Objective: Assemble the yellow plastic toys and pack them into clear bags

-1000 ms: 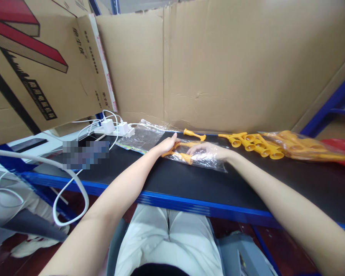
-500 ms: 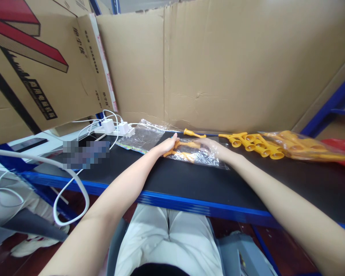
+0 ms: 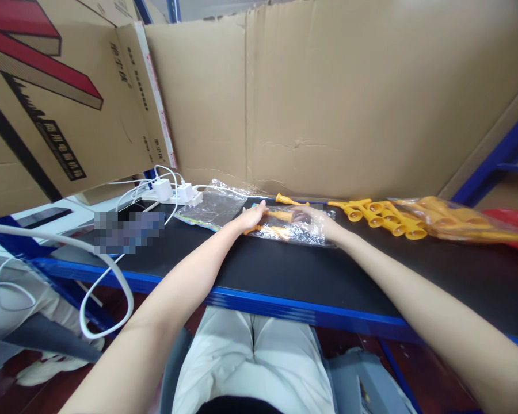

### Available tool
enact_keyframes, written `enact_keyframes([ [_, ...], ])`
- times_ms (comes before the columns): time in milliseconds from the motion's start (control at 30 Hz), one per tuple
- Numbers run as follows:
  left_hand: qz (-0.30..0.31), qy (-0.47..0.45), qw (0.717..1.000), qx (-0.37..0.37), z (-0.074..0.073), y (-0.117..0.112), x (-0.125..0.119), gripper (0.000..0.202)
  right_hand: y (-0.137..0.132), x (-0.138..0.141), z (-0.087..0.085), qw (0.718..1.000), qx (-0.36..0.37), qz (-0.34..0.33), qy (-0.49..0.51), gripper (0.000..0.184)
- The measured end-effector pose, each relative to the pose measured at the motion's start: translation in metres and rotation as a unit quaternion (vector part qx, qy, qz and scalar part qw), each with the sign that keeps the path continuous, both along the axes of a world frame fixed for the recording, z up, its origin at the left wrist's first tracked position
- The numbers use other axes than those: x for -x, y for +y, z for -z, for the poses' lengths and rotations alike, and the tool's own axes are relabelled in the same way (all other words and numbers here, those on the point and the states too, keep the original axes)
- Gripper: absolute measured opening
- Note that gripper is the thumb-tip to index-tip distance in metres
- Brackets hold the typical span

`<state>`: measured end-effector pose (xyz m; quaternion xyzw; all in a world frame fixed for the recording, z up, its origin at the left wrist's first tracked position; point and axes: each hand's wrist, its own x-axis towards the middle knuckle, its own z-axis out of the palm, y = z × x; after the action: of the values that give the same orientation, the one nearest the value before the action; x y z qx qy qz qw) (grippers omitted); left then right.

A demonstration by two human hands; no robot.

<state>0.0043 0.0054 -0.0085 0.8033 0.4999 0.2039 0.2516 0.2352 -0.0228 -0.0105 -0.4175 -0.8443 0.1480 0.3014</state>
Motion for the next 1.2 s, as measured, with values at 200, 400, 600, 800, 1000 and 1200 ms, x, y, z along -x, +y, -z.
enact_keyframes([
  [200, -0.019, 0.034, 0.999, -0.023, -0.002, -0.002, 0.0, 0.07, -0.014, -0.002, -0.017, 1.0, 0.016, -0.007, -0.014, 0.024],
  [400, -0.006, 0.099, 0.991, -0.091, -0.001, -0.009, -0.007, 0.063, -0.023, 0.009, -0.018, 0.993, 0.093, -0.075, -0.025, 0.033],
  [600, 0.009, 0.117, 0.988, -0.104, 0.002, -0.012, -0.011, 0.06, -0.027, 0.01, -0.024, 0.982, 0.152, -0.102, -0.049, 0.039],
  [800, 0.004, 0.138, 0.986, -0.098, 0.003, -0.011, -0.009, 0.06, -0.018, -0.006, -0.053, 0.972, 0.192, -0.028, -0.13, 0.02],
  [1000, -0.01, 0.15, 0.985, -0.082, 0.005, -0.01, -0.006, 0.062, 0.025, -0.041, -0.084, 0.948, 0.19, 0.17, -0.193, 0.017],
  [1200, -0.004, 0.158, 0.984, -0.081, 0.008, -0.007, -0.005, 0.063, 0.066, -0.027, -0.067, 0.975, 0.06, 0.185, -0.108, 0.028],
])
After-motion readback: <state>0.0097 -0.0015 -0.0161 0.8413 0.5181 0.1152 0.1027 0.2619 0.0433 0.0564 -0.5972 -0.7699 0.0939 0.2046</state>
